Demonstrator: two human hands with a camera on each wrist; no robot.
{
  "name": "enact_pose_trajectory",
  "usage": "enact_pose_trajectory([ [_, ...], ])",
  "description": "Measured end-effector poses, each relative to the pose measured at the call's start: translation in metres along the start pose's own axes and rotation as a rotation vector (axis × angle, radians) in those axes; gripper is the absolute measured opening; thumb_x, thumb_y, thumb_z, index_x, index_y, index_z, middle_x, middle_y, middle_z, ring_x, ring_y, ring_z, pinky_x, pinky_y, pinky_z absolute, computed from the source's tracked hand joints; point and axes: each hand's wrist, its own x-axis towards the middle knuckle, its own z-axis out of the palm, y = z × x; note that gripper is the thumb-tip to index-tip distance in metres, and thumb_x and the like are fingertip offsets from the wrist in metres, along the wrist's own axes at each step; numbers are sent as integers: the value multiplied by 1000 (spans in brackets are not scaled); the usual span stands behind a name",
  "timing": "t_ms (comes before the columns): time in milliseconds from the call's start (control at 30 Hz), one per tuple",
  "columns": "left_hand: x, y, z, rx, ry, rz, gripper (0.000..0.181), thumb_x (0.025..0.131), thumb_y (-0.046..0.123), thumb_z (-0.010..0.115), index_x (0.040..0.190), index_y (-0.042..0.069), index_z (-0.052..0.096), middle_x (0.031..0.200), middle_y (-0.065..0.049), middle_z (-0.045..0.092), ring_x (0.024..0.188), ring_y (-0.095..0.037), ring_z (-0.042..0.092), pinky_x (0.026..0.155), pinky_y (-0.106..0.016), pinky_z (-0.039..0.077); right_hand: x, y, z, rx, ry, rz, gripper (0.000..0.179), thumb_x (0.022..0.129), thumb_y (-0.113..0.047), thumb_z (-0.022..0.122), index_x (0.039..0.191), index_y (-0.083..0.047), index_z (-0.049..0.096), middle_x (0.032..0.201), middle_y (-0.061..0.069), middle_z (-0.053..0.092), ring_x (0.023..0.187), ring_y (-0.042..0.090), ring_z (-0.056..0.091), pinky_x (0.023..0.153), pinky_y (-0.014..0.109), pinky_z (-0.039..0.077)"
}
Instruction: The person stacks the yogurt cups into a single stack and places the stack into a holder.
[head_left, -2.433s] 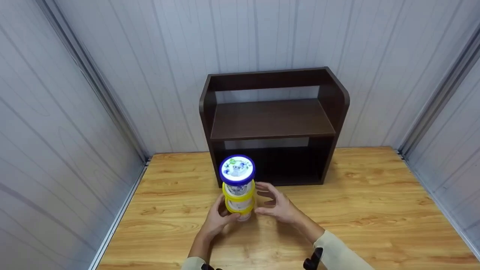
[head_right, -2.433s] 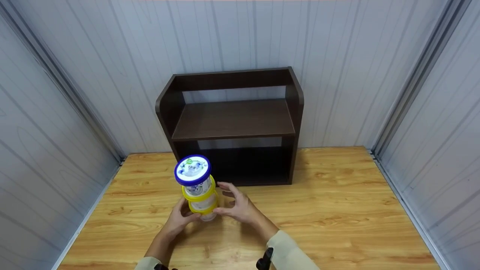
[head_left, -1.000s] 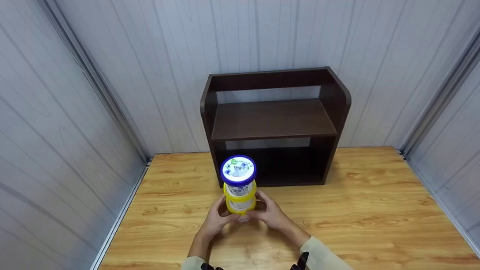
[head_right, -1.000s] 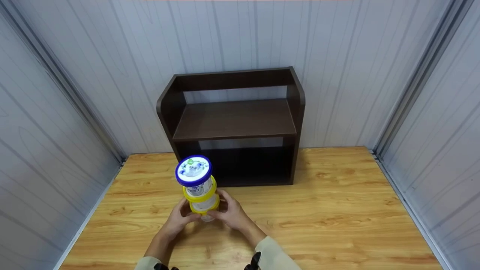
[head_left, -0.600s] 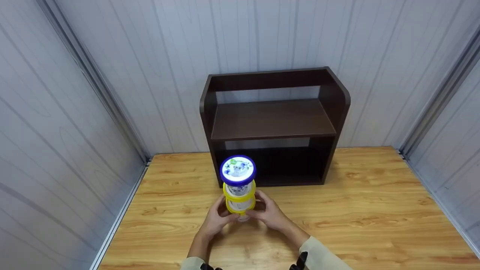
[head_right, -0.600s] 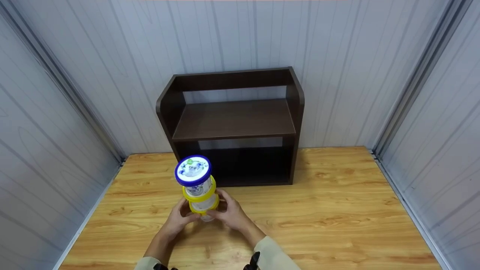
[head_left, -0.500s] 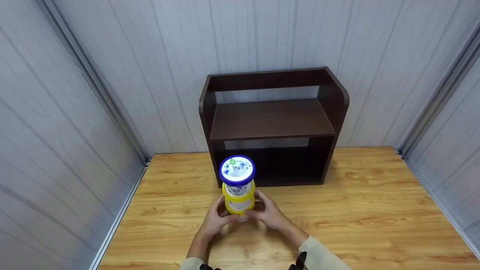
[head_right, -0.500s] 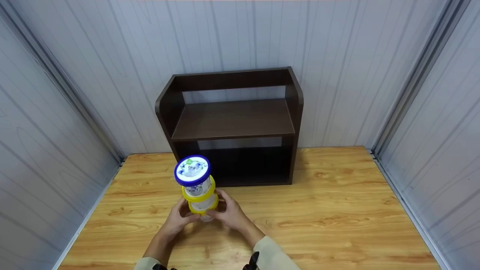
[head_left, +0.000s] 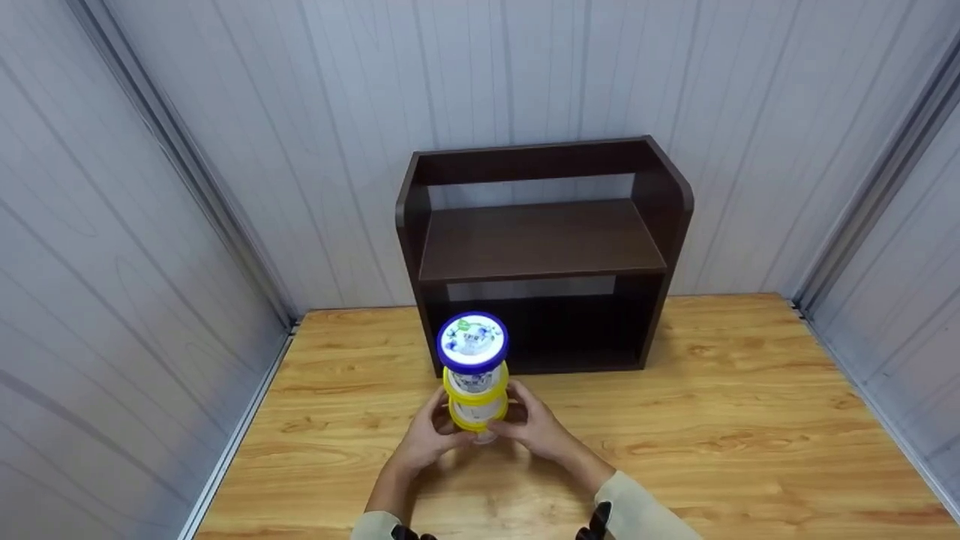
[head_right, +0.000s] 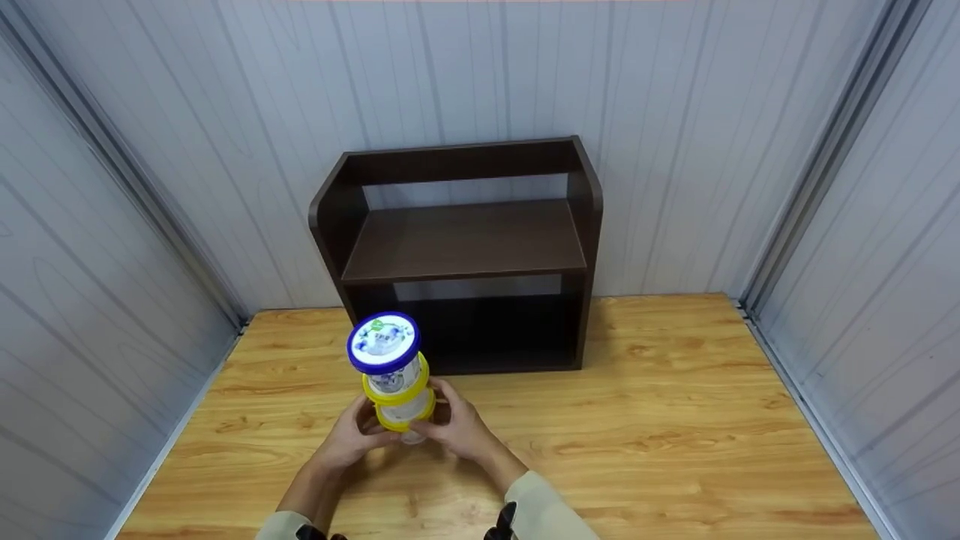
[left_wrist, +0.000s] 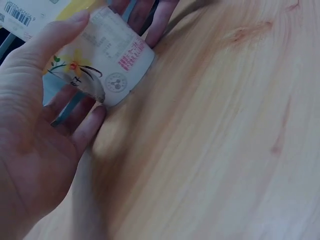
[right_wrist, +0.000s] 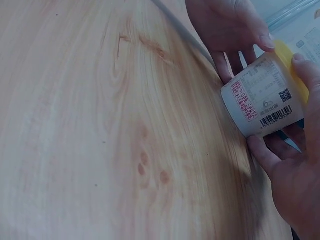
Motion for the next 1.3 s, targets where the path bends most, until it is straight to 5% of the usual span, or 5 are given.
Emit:
enact_pose_trajectory([
  [333,-5,18,-22,48,-12,-1,89,85,11,82,159,19,32,149,-19,42,132,-43,46,107,-54,44,1,-2,0,-21,11,18,65,91,-14,77,146,-9,44,139,18,53,122,34,60,102,45,50],
  [633,1,46,-33,110,134,23,90,86,14,82,159,25,32,154,-16,38,133,-43,43,104,-61,44,1,-4,-1,-19,14,39,67,90,-15,78,147,-9,43,140,19,52,123,35,58,102,44,50],
  [933,13,72,-42,200,260,116,90,87,7,80,160,23,31,156,-14,39,133,-42,46,97,-57,51,1,-5,0,-27,22,38,68,90,-14,78,148,-9,42,140,20,51,124,37,56,102,46,50],
  [1167,21,97,-54,263,305,158,92,85,14,84,158,36,32,155,-8,40,133,-38,48,96,-58,51,1,-6,0,-62,13,30,67,91,-17,78,147,-11,43,139,18,52,125,33,56,105,46,47],
  [1300,28,115,-59,276,309,200,92,85,12,83,158,34,31,157,-8,38,134,-34,46,98,-59,49,1,-7,0,-73,13,26,66,92,-18,77,148,-10,43,139,17,52,127,35,55,107,49,45],
])
